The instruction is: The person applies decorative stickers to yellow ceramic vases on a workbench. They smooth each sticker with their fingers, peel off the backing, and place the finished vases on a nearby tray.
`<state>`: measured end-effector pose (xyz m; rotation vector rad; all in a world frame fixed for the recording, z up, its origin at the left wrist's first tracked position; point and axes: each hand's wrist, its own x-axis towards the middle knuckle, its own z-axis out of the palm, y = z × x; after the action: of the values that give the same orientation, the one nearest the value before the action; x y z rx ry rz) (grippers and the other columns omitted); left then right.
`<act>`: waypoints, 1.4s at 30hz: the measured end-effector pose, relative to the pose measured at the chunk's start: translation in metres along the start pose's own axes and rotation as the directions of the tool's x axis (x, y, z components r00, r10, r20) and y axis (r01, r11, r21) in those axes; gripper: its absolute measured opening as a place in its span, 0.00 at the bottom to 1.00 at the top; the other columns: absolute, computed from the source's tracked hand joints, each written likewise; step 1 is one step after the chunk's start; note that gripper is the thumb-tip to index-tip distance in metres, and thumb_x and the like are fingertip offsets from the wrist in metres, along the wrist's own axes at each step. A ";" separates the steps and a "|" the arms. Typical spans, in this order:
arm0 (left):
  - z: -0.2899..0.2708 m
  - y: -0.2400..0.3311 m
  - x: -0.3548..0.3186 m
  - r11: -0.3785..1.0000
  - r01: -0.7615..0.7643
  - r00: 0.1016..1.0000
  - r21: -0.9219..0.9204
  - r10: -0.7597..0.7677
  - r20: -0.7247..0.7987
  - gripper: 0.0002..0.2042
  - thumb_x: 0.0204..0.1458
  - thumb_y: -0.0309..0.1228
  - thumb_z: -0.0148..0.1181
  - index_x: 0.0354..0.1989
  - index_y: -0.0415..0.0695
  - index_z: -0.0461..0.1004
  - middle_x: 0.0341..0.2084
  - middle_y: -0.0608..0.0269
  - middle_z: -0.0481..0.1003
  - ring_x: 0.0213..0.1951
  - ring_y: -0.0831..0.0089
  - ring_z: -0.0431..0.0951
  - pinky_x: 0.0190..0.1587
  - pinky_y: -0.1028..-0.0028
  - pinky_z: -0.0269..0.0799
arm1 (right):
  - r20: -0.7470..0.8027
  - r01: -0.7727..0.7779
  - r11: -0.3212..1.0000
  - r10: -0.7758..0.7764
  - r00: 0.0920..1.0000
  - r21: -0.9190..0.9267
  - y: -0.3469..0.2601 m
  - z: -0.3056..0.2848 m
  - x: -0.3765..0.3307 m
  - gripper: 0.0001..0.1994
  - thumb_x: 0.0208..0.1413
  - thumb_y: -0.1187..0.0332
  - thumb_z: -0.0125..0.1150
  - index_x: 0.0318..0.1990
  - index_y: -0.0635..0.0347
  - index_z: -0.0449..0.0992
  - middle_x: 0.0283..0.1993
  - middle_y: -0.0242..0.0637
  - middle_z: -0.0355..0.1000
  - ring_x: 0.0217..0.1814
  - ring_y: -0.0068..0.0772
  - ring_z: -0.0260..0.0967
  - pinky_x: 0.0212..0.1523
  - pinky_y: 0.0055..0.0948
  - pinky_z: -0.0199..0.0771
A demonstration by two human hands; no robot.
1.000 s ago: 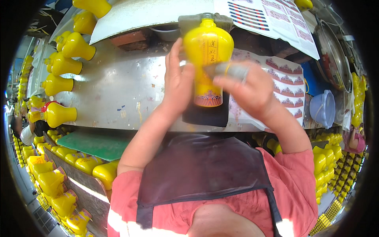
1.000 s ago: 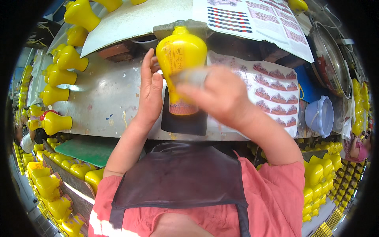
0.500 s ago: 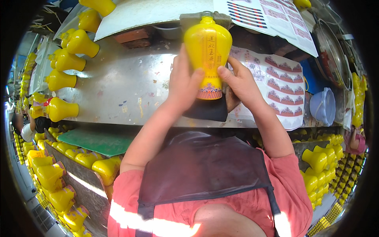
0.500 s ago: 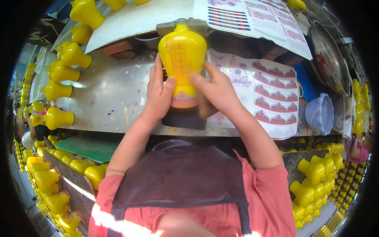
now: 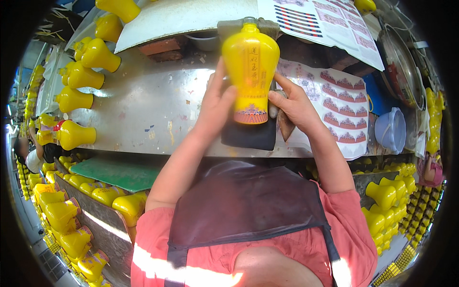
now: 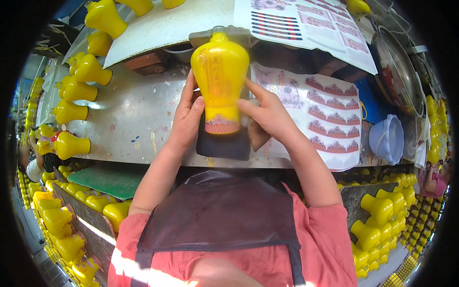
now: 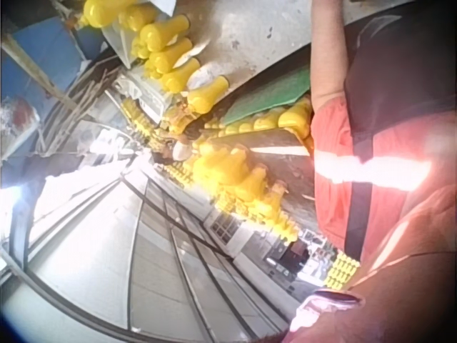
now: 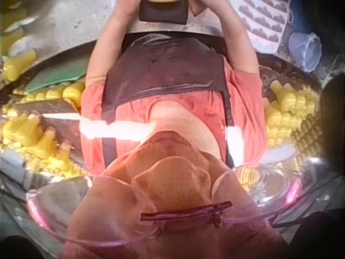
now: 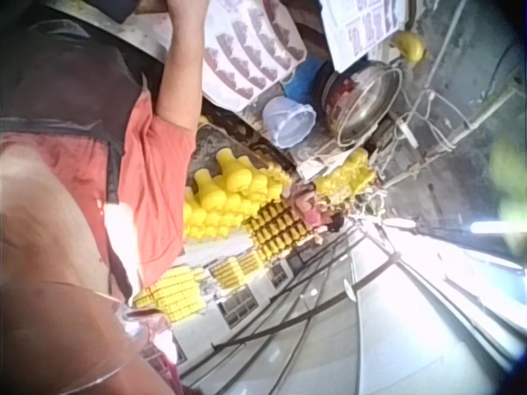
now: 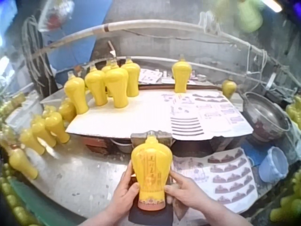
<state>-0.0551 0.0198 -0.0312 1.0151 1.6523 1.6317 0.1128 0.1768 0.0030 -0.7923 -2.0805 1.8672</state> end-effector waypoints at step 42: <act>0.011 0.054 0.069 0.945 -0.194 0.942 0.262 0.255 -0.220 0.23 0.54 0.39 0.65 0.57 0.44 0.73 0.51 0.52 0.73 0.56 0.53 0.70 0.61 0.59 0.64 | -0.162 0.438 0.762 -0.566 0.808 -0.478 -0.073 0.003 0.012 0.12 0.60 0.70 0.60 0.49 0.56 0.83 0.36 0.45 0.79 0.34 0.43 0.79 0.37 0.35 0.78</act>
<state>-0.0766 0.0808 0.0284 1.1932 2.0006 1.8042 0.0842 0.1774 0.0712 -0.4684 -2.2257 0.9585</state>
